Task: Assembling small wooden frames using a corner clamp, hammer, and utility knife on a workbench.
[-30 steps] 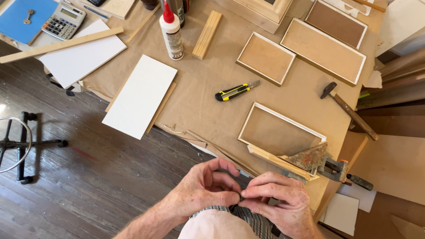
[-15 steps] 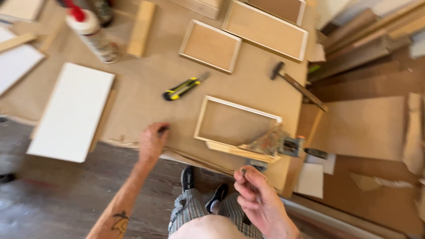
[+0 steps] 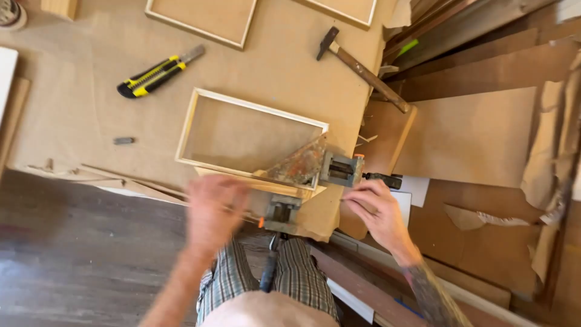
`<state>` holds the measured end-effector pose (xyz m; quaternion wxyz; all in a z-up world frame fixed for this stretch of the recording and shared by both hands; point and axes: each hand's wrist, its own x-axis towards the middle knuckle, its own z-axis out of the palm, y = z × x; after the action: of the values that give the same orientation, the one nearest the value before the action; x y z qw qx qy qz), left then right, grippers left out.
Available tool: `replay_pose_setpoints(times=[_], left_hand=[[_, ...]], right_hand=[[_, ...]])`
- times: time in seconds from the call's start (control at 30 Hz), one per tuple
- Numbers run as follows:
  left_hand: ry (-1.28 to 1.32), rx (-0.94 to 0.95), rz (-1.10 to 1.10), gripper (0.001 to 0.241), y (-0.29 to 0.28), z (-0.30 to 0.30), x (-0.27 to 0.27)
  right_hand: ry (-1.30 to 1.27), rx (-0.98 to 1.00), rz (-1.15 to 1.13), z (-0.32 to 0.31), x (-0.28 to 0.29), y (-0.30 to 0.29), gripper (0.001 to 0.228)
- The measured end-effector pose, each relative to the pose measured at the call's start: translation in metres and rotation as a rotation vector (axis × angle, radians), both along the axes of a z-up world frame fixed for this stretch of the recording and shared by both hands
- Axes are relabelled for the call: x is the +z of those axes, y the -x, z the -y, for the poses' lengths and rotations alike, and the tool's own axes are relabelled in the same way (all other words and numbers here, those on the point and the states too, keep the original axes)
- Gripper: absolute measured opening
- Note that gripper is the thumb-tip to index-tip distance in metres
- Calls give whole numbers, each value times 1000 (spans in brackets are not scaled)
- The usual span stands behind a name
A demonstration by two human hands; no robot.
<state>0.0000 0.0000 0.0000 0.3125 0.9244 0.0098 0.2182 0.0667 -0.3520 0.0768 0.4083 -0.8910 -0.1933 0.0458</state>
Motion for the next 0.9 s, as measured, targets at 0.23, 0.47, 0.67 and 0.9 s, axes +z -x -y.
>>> replay_pose_setpoints(times=[0.23, 0.47, 0.67, 0.9], left_hand=[[-79, -82, 47, 9, -27, 135, -6], [-98, -41, 3, 8, -29, 149, -16], [-105, -43, -20, 11, -29, 154, -18], [-155, -79, 4, 13, -31, 152, -11]], right_hand=[[86, 519, 295, -11, -74, -66, 10], [119, 645, 289, -16, -83, -78, 6], [117, 671, 244, -13, -86, -80, 6], [96, 330, 406, 20, -51, -144, 15]])
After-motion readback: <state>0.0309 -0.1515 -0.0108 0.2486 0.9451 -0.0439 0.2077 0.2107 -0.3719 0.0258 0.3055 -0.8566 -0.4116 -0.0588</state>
